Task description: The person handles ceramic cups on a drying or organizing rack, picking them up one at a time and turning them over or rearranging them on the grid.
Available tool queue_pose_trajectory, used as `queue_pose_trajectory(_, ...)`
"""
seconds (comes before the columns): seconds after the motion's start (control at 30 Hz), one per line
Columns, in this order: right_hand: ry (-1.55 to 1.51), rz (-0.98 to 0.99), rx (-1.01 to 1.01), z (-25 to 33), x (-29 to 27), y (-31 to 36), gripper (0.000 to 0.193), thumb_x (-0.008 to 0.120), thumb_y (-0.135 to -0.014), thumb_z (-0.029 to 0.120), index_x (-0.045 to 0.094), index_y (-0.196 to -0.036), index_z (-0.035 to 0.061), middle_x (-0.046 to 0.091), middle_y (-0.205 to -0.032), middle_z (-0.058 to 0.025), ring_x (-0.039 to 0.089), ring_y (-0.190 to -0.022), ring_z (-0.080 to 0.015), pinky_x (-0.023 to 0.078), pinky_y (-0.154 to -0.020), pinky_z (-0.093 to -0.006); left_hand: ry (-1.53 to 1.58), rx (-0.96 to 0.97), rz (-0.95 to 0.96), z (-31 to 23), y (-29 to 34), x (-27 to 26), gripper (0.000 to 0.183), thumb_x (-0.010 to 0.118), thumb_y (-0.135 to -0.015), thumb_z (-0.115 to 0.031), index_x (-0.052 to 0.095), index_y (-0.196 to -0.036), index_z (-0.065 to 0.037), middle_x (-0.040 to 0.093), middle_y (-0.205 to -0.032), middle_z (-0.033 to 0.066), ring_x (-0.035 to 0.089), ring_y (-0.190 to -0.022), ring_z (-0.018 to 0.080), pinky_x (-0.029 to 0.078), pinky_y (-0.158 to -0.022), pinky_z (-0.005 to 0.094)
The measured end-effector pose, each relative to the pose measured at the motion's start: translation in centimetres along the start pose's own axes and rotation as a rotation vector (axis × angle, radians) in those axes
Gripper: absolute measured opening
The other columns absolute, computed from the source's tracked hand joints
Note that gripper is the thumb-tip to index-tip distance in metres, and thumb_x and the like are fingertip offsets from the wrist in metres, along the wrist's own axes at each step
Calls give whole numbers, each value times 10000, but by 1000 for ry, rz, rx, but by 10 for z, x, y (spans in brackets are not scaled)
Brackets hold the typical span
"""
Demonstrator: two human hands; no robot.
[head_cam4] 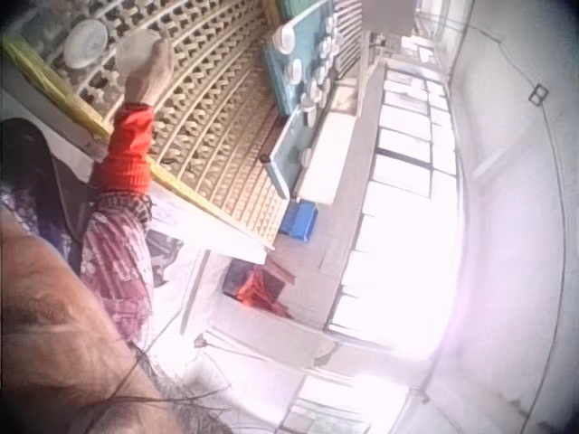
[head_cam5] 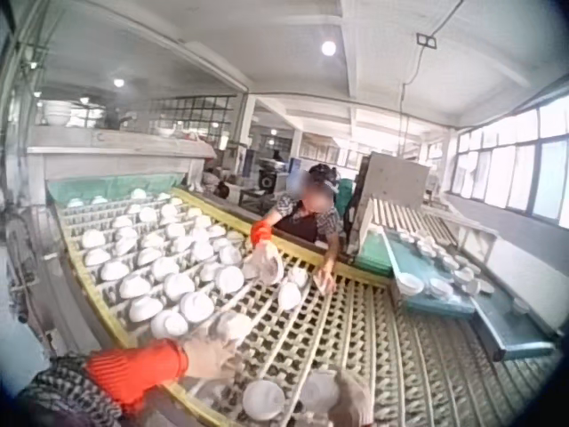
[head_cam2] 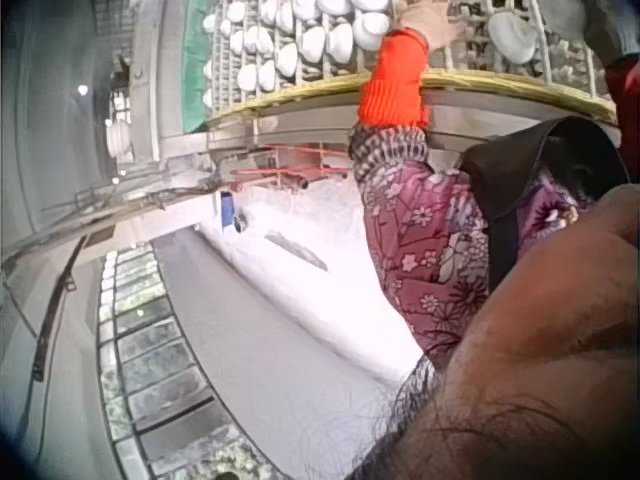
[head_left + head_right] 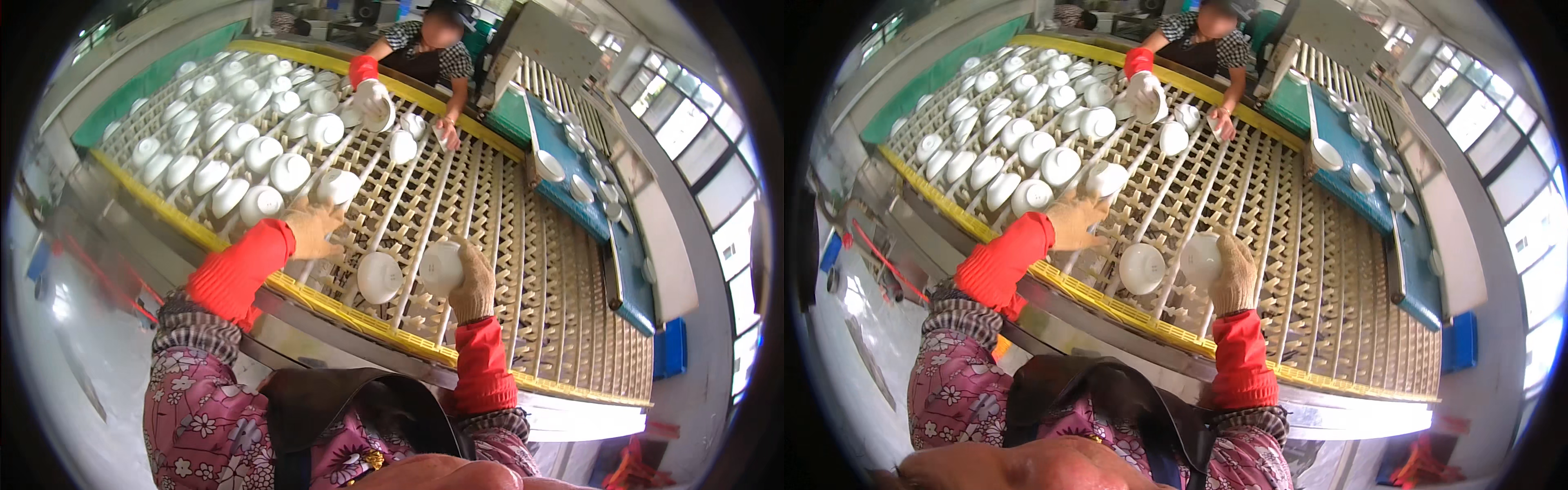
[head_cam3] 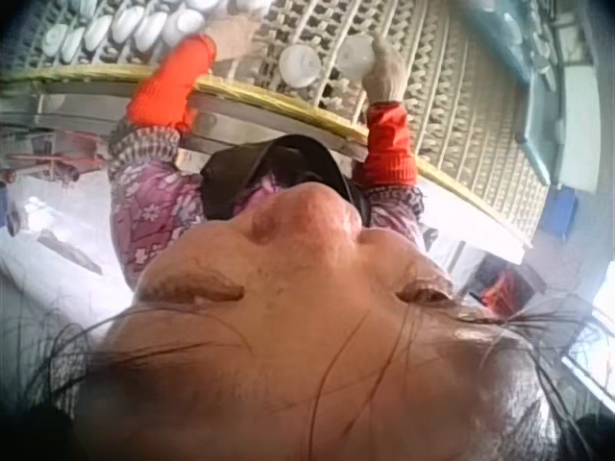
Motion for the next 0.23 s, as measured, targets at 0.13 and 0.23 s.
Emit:
queue_pose_trajectory(0.13,-187,-142,115,6,0,-37,384,712,-922,112,644,-1295,54,733,-1071,-173,733,-914,-311,612,-792,-383,-147,44,4,-42,52,8,752,603,-896,-669,604,-1386,-98,654,-1302,202,601,-1186,359,362,-1131,420)
queue_pose_trajectory(0.23,-1356,-134,813,-56,64,-34,523,675,-993,224,521,-1462,51,609,-1347,-262,623,-1268,-305,582,-982,-410,78,-6,-202,-32,87,24,769,573,-890,-705,578,-1434,-163,629,-1343,213,587,-1187,424,369,-1131,432)
Point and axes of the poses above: each hand's wrist, its own y-axis away from the middle knuckle, its own x-axis out of the palm, z = x × y, the point moved 6 cm from there along -y, towards the middle knuckle
